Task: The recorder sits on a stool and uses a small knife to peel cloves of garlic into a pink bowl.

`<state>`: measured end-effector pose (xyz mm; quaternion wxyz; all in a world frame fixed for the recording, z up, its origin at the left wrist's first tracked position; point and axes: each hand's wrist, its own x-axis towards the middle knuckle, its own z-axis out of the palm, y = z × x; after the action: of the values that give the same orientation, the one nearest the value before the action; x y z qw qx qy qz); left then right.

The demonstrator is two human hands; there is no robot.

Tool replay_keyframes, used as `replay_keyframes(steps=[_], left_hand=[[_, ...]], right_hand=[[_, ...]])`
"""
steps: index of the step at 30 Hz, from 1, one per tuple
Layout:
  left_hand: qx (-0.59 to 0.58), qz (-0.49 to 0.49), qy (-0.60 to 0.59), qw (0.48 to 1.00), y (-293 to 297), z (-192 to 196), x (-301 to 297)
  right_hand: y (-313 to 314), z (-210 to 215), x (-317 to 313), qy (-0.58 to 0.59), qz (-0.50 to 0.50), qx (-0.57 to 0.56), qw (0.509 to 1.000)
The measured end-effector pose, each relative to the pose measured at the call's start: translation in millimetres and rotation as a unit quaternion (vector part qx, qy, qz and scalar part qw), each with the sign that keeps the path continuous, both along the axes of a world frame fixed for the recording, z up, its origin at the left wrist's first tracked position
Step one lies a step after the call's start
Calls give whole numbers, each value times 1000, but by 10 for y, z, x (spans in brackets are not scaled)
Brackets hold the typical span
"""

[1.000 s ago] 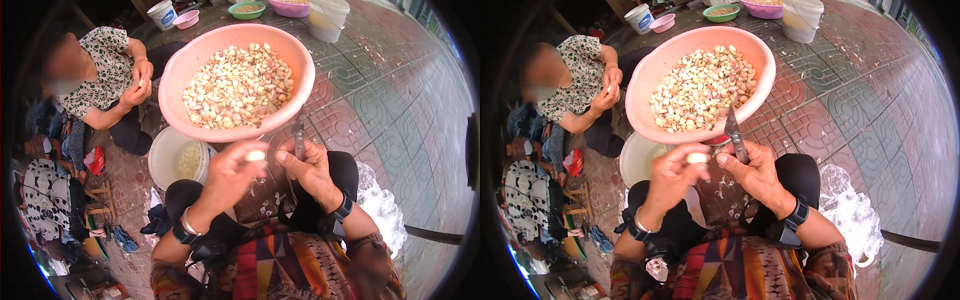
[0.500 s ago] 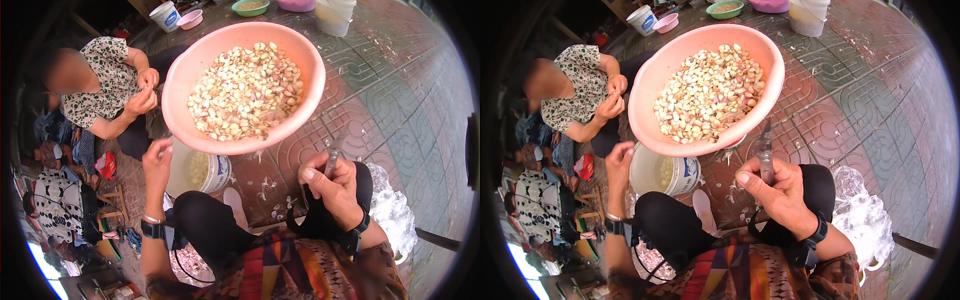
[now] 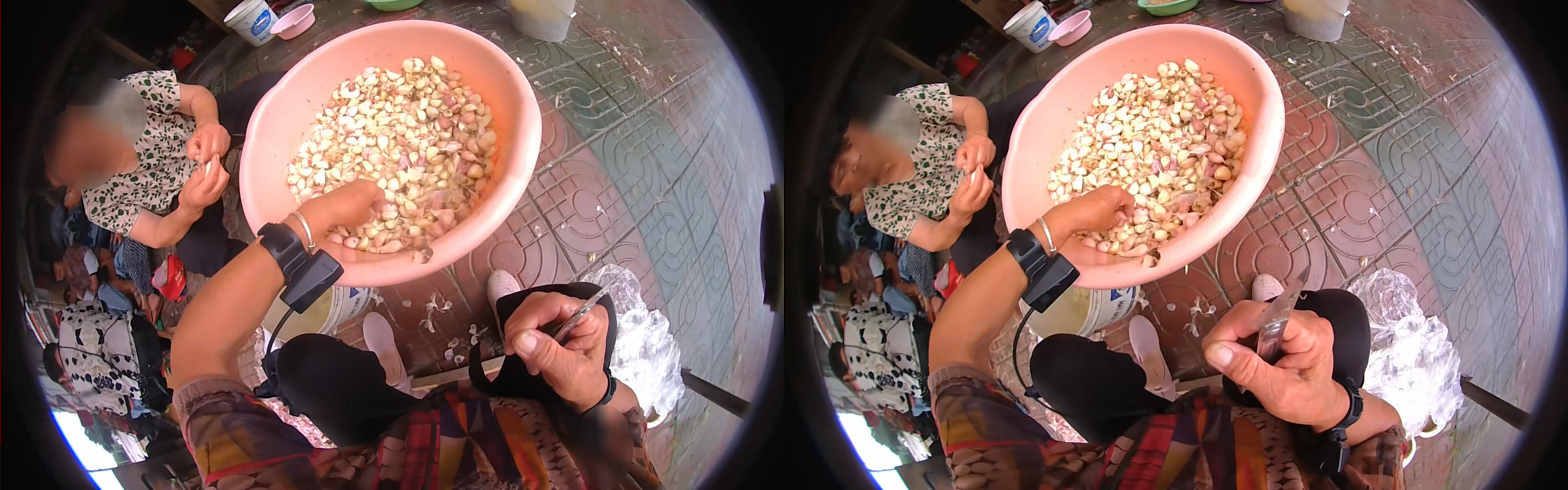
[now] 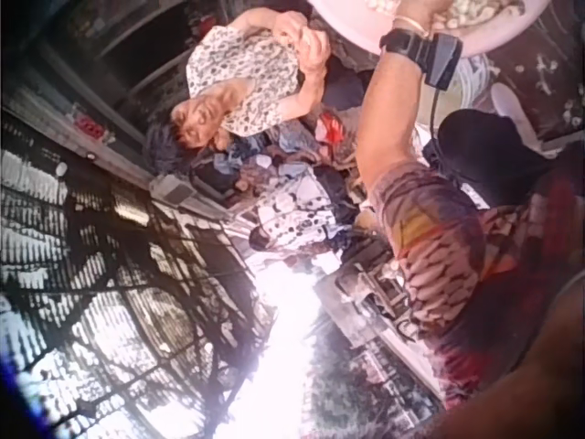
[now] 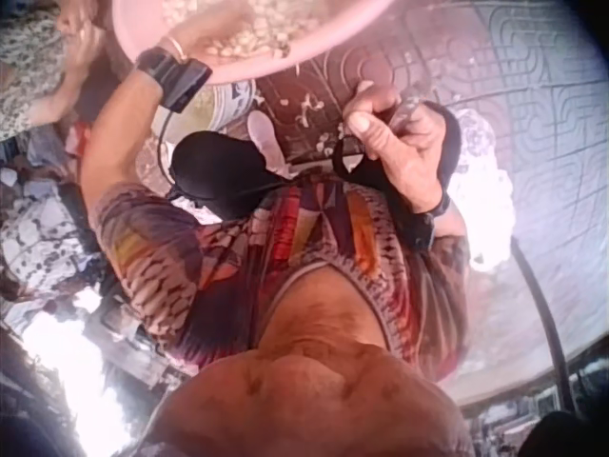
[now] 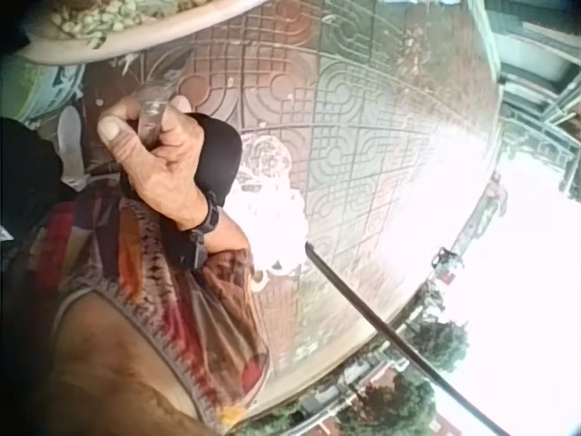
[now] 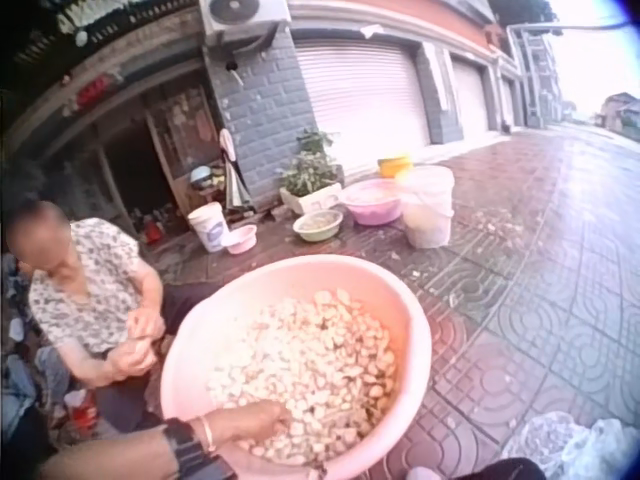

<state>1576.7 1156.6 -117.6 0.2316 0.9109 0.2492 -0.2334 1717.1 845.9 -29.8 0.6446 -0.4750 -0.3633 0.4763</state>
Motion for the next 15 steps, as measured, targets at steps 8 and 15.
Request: replay_keyframes(steps=[8, 15], left_hand=[[-119, 218, -187, 951, -103, 213, -209], [-299, 324, -376, 815, -1091, 712, -305]], right_hand=[[-9, -27, -10, 131, 13, 18, 991], [84, -140, -108, 73, -57, 21, 995]])
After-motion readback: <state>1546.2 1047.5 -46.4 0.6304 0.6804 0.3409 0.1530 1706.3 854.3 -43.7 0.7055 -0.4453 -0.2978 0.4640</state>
